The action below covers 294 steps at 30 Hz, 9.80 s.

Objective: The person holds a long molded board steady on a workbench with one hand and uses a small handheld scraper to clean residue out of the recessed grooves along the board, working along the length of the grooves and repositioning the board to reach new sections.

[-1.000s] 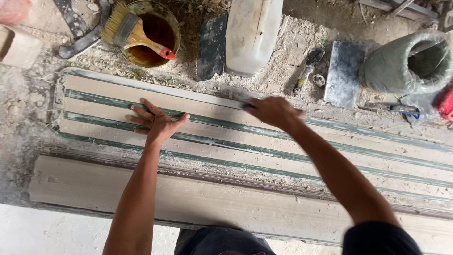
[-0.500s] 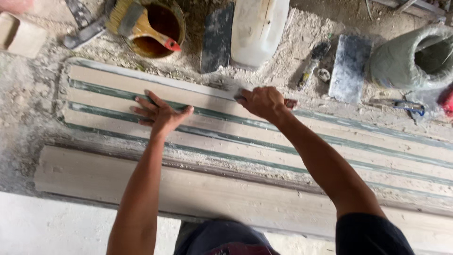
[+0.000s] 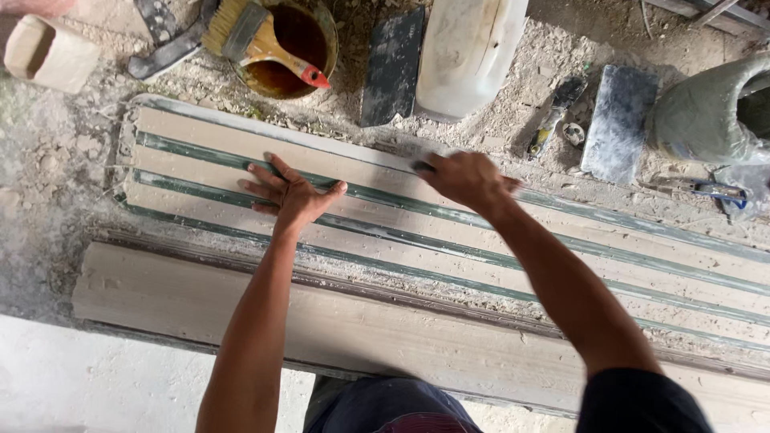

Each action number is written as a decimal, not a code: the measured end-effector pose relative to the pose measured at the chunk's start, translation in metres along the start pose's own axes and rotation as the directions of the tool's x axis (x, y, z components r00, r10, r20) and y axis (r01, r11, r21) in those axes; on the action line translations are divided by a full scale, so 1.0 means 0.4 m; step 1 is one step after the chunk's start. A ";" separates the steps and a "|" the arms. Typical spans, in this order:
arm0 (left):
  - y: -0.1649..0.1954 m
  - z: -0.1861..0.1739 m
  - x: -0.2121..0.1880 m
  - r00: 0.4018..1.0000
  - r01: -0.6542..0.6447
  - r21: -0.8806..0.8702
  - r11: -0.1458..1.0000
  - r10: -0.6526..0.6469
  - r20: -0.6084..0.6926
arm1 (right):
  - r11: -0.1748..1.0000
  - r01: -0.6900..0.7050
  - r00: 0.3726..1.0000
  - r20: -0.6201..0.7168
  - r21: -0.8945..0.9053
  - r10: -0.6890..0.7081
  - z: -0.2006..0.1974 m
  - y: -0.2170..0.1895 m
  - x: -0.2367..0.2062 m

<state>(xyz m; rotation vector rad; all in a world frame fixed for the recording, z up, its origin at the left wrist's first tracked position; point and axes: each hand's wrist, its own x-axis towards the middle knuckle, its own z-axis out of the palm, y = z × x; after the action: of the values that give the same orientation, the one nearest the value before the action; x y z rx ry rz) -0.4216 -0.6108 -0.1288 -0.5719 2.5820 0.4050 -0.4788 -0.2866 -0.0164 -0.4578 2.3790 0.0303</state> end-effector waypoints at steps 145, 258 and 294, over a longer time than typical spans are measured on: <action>-0.390 -0.221 0.266 0.992 -0.112 0.041 0.993 0.115 -0.058 | 0.991 0.133 0.967 -0.220 -0.014 -0.132 -0.140 -0.440 0.194; -0.383 -0.258 0.255 0.983 -0.119 -0.325 0.938 0.157 0.093 | 0.979 0.112 0.993 -0.066 0.169 -0.102 -0.343 -0.843 0.499; -0.395 -0.259 0.253 0.984 -0.177 -0.235 0.956 0.172 -0.042 | 0.988 0.014 0.999 0.042 -0.154 -0.008 -0.284 -0.692 0.336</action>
<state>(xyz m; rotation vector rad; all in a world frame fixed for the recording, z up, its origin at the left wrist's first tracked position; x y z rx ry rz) -0.4691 -0.8195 -0.1195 -0.4293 2.6319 0.7798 -0.5524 -0.6051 0.0101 -0.5380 2.3429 0.2185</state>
